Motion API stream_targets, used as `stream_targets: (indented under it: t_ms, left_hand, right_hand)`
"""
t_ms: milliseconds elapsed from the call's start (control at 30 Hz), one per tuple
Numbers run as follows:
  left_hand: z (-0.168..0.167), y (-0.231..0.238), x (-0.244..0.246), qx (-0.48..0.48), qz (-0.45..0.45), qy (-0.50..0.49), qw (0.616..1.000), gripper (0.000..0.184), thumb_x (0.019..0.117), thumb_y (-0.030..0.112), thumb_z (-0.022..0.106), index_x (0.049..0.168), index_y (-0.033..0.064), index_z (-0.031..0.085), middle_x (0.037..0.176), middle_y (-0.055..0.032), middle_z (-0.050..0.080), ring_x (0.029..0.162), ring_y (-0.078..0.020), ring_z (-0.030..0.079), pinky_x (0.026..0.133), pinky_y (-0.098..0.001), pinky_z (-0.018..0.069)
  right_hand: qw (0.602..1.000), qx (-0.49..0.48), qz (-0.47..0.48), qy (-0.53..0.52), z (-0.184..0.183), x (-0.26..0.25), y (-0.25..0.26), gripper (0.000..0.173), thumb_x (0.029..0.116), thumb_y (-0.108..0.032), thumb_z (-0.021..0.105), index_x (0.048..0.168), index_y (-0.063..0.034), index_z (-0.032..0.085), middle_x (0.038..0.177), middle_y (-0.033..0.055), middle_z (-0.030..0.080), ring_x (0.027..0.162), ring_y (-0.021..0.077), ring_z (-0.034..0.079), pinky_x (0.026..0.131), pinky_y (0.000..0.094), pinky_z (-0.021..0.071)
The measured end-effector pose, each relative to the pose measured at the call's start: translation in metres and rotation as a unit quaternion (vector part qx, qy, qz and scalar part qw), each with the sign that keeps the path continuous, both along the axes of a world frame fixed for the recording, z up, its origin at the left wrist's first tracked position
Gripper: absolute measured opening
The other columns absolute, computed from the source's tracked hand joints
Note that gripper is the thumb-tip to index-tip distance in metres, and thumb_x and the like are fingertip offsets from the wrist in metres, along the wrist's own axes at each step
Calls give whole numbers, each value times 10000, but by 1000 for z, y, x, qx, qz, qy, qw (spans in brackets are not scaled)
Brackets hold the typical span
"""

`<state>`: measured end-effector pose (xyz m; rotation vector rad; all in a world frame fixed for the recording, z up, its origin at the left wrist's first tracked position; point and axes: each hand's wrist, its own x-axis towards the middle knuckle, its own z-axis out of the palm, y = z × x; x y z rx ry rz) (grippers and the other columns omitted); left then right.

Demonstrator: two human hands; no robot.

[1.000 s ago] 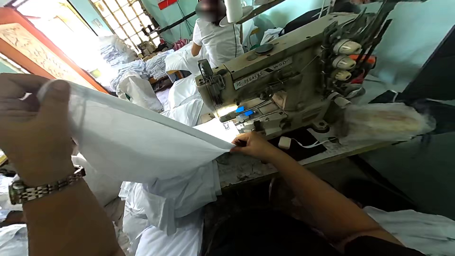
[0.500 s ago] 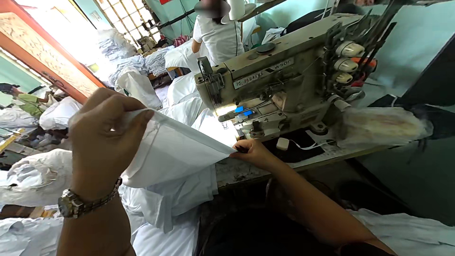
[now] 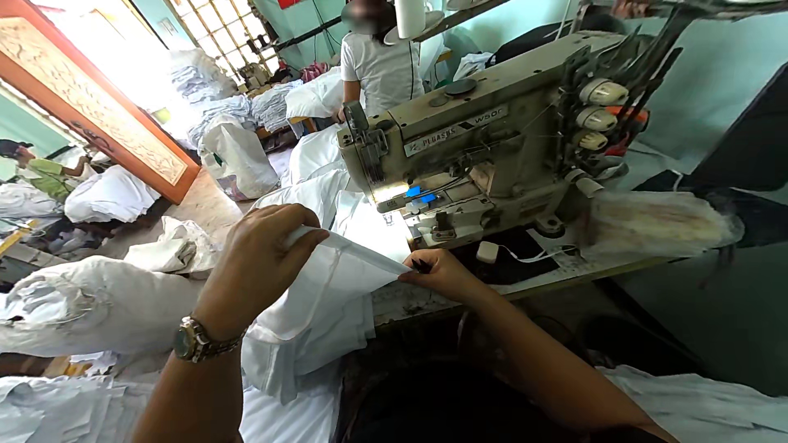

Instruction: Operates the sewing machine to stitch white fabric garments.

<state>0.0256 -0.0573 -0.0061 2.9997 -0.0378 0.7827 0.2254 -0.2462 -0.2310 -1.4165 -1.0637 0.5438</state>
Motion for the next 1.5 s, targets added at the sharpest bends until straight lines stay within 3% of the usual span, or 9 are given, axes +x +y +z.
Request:
stream_targets:
  t_ms: [167,333,433,533,633,733,1133,1267,1500]
  left_hand:
    - [-20,3,8,-9,5,17,1000,261,911,421,703,841,170,701,805,56,568,814,-110,569,754,-347,484]
    - [-50,4,7,-57,3,67,996,165,1005,261,618,1006,131,718,993,-14,664,880,-131,660,757,-366,580]
    - [-72,-22,-13,-160,-134,113,971,213,1011,271,621,1000,84,724,885,-18,701,794,-80,658,728,-271,562]
    - [-101,-41,-14,-280,-311,197,886,208,1002,227,670,1008,24,712,922,-61,699,809,-81,655,741,-224,565]
    - [-135,-33,9,-220,-128,151,955,287,996,237,652,1204,45,701,1192,-106,705,1056,-183,689,927,-355,576]
    - [-164,-17,40,-132,55,143,979,439,1042,328,562,1398,75,615,1442,-145,589,1341,-303,561,1126,-491,447]
    - [-168,11,91,-93,125,55,986,259,1009,97,567,1213,32,711,1260,-148,685,1239,-300,628,1144,-554,404]
    - [-164,-20,80,-113,88,61,988,256,1031,183,531,1118,51,732,1148,-98,726,1106,-252,686,1002,-450,531]
    - [-176,4,97,-137,102,56,984,221,1004,153,569,1056,12,730,1094,-146,703,1040,-272,691,911,-459,568]
  right_hand:
    - [1000,-1,5,-4,-3,-1,-2,205,887,-280,797,907,-84,742,811,-66,659,685,-53,542,626,137,450]
    - [1000,4,12,-18,-9,-5,-8,227,888,-303,798,898,-80,755,880,-41,688,727,-45,559,652,140,462]
    - [999,29,30,-31,-13,-9,-15,181,906,-247,776,945,-70,779,969,-3,724,847,-21,626,752,157,517]
    - [997,53,53,-25,-25,-14,-21,123,916,-107,712,990,-60,799,1057,37,750,966,38,681,849,211,564]
    - [998,42,38,-11,-38,-18,-21,127,906,-76,705,994,-56,794,1051,29,747,940,22,671,835,205,559]
    - [998,52,18,-17,-28,-18,-19,153,893,-51,681,1003,-61,787,1054,26,740,946,38,670,819,215,566]
    - [998,50,-20,16,-30,-14,-14,177,883,10,662,1003,-43,782,1034,32,759,895,49,691,790,227,578]
    - [998,50,-36,13,-33,-16,-15,155,884,0,703,1006,-47,787,1031,30,757,905,49,693,808,225,582]
    - [992,86,-87,-5,-25,-22,-10,154,874,13,701,995,-46,776,1041,41,760,922,69,703,794,228,586]
